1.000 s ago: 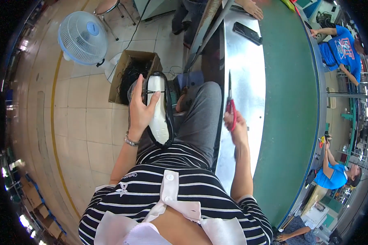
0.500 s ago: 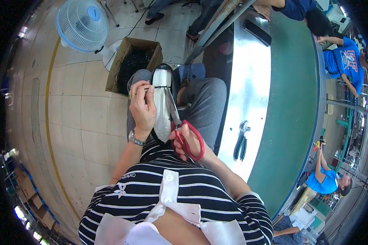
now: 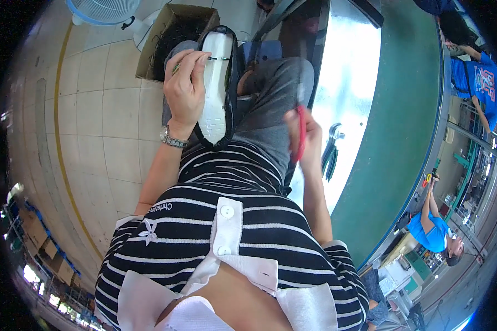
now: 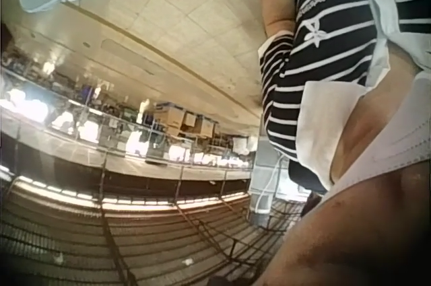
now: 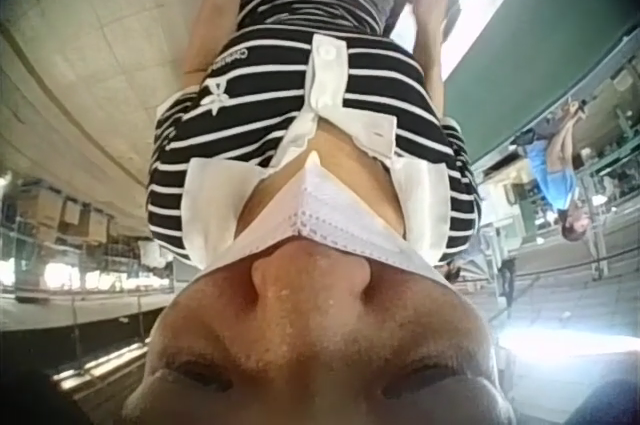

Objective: Using pliers and specialized tools to shape and last a shoe upper onto a form in a factory setting.

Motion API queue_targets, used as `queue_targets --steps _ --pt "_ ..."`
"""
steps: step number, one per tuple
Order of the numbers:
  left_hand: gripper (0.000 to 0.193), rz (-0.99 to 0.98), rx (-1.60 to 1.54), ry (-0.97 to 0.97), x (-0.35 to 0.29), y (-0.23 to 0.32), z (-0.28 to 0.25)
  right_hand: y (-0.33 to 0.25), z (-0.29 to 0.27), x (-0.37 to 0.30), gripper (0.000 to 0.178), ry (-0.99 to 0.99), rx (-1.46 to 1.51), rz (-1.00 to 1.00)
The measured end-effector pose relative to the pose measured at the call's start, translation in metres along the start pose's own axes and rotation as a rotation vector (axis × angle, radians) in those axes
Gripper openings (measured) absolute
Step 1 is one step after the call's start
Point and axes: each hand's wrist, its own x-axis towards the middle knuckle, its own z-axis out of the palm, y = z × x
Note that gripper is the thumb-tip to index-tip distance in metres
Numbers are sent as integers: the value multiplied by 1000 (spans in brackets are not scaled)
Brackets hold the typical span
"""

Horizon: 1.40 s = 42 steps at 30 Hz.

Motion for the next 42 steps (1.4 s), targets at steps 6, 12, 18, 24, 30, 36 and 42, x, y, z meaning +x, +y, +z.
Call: queue_targets --steps 6,12,18,24,30,36,42 --pt "9 -19 5 -33 -5 7 2 91 -76 74 48 532 -418 28" --pt "10 -28 9 29 -10 5 -6 85 -61 69 51 539 -492 56" --pt "21 82 -90 79 -17 8 -5 177 -73 6 61 830 -885 -34" --pt "22 94 -181 101 -22 6 -11 178 -63 -28 47 617 -589 100" --pt "18 -21 -332 172 -16 14 -21 36 -10 -13 35 288 465 11" --pt "18 152 -186 248 12 25 -76 -89 26 46 54 -106 -219 -646" --pt "21 174 -59 471 23 8 -107 -105 67 95 54 -222 -967 -633"
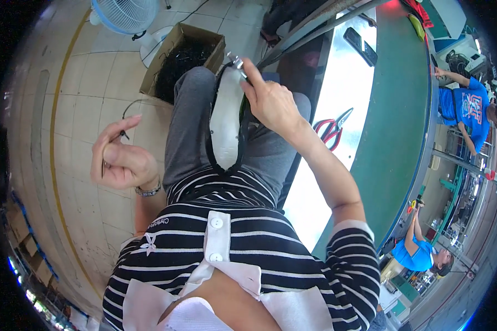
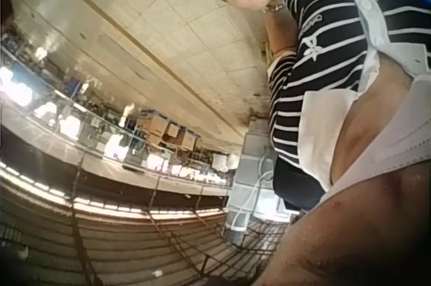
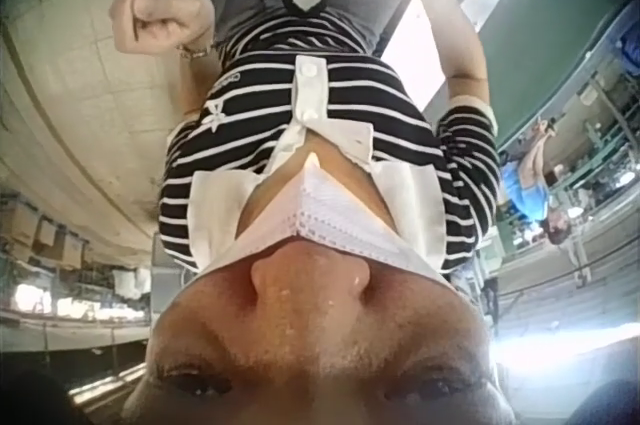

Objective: Using pliers and specialized tools to shape and last a shoe upper onto a form in a factory setting.

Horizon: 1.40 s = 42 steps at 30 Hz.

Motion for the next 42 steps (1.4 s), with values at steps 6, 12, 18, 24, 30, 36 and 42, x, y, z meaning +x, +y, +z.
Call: queue_targets --steps 6,12,18,24,30,36,42 --pt "19 -175 9 15 -9 -41 -5 -20 -7 -6 55 181 188 -144" --pt "33 -220 264 -437 -22 -123 25 -16 -6 1 52 -28 118 32" --pt "58 -456 267 -702 -39 -107 51 5 7 -62 50 208 745 251" --pt "38 231 -332 -969 -60 -5 86 22 33 -116 46 388 916 443" --pt "40 182 -262 -1223 -72 31 170 51 38 -141 53 573 1121 544" --pt "46 -79 -542 -1521 -44 -33 237 41 16 -143 51 333 990 583" --pt "32 31 -438 -1456 -46 -18 237 36 8 -133 42 225 1353 574"
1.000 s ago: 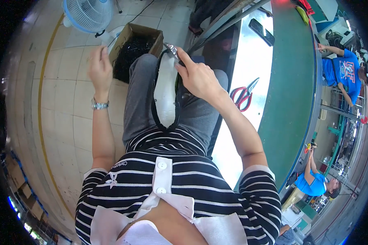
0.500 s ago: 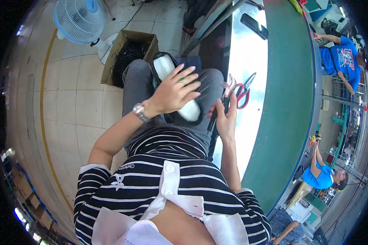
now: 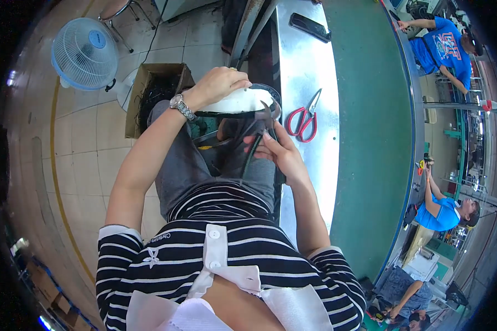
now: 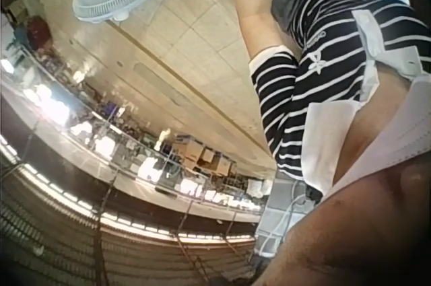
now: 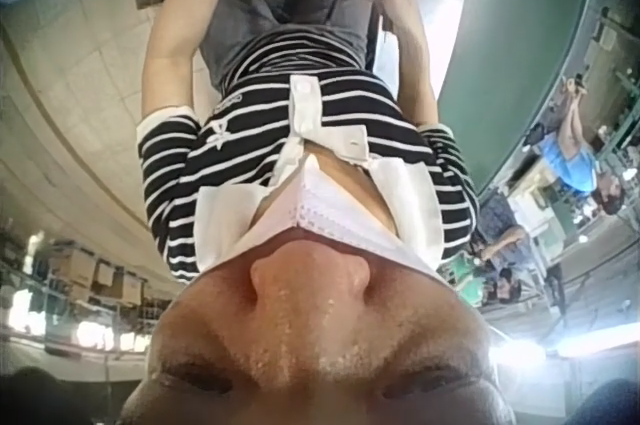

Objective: Using pliers and specialized tools to shape and last a shoe upper onto a form in a factory setting.

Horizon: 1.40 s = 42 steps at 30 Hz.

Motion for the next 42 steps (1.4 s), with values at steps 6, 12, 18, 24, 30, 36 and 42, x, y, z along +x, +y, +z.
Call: queue_targets --steps 6,12,18,24,30,36,42 --pt "35 -139 147 177 3 15 6 -6 -1 28 41 -219 344 79" --pt "36 -180 77 204 3 16 5 -12 7 43 27 -137 362 127" --pt "43 -356 -40 73 4 6 -15 -17 19 50 40 -16 4 16" --pt "113 -89 275 -25 -42 37 -1 -58 -28 57 55 -326 -400 168" --pt "112 -180 141 216 -58 55 18 -79 -8 59 48 -345 -637 210" --pt "87 -42 169 323 -66 56 26 -19 -8 34 43 -144 -792 -177" --pt "77 22 223 357 -74 49 29 -19 -9 33 47 -98 -938 -273"
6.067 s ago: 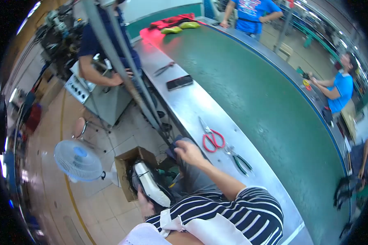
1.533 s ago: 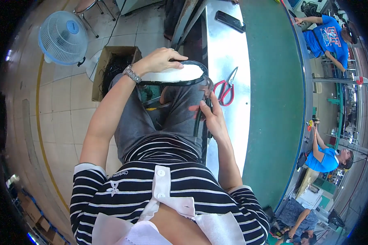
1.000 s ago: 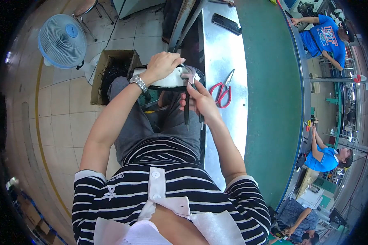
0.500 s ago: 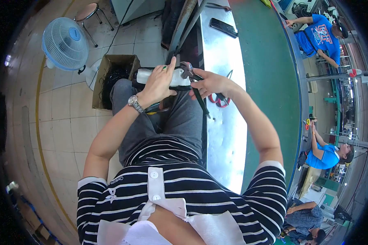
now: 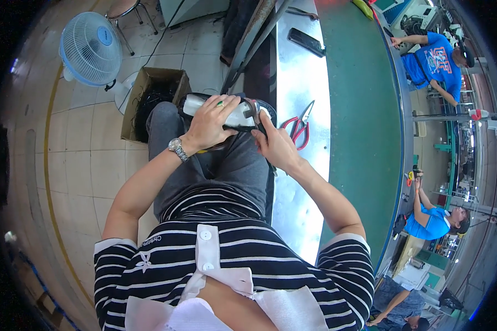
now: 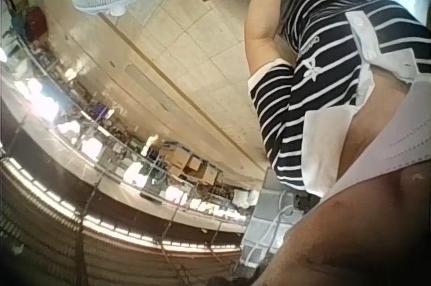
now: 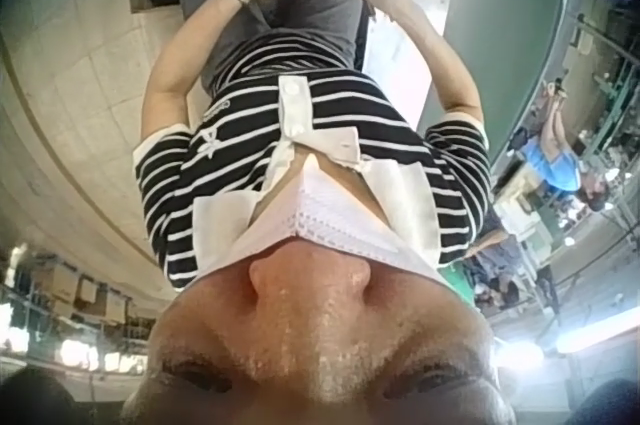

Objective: Using pliers and specialized tools to shape and last a shoe upper onto a form in a factory setting.

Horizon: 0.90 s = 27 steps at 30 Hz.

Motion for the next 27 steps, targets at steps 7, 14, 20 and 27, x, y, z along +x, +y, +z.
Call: queue_targets --steps 7,14,20,27 --pt "68 175 220 17 0 -14 13 -30 -53 10 46 -185 -586 -65" --pt "68 169 307 56 0 -10 26 -19 -23 43 53 -3 -178 147" --pt "68 113 317 54 -2 -11 23 -33 -35 41 54 290 25 -20" --pt "69 93 329 60 -6 -12 25 -32 -34 41 57 71 -169 83"
